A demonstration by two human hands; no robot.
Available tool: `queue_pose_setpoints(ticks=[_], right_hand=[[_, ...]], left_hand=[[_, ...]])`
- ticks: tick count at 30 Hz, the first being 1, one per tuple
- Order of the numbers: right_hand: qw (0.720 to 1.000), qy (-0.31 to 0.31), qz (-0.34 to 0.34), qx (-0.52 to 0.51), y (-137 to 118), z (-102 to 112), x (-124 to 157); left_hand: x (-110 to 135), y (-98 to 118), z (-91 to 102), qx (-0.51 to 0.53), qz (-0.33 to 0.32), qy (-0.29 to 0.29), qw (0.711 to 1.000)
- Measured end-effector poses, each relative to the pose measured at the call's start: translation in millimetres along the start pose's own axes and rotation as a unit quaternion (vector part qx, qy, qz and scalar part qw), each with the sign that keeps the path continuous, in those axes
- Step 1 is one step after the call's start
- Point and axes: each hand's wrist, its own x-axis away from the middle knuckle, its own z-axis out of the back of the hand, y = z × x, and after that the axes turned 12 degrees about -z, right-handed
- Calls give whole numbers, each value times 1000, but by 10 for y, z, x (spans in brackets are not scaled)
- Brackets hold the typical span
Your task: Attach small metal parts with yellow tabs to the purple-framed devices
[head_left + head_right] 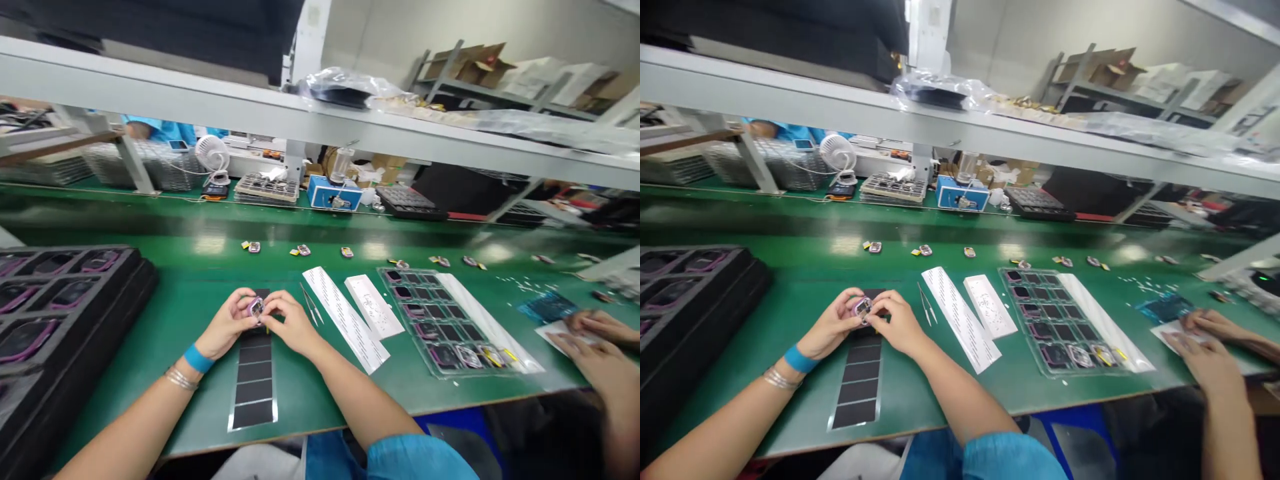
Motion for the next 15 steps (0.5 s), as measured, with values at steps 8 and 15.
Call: queue_pose_setpoints(ticks=[8,15], right_hand=[[939,309,-3,149,97,797,53],[868,388,-217,219,334,1573,100]], left_hand=[[-5,34,142,7,56,92,994],[31,104,134,46,63,93,993]])
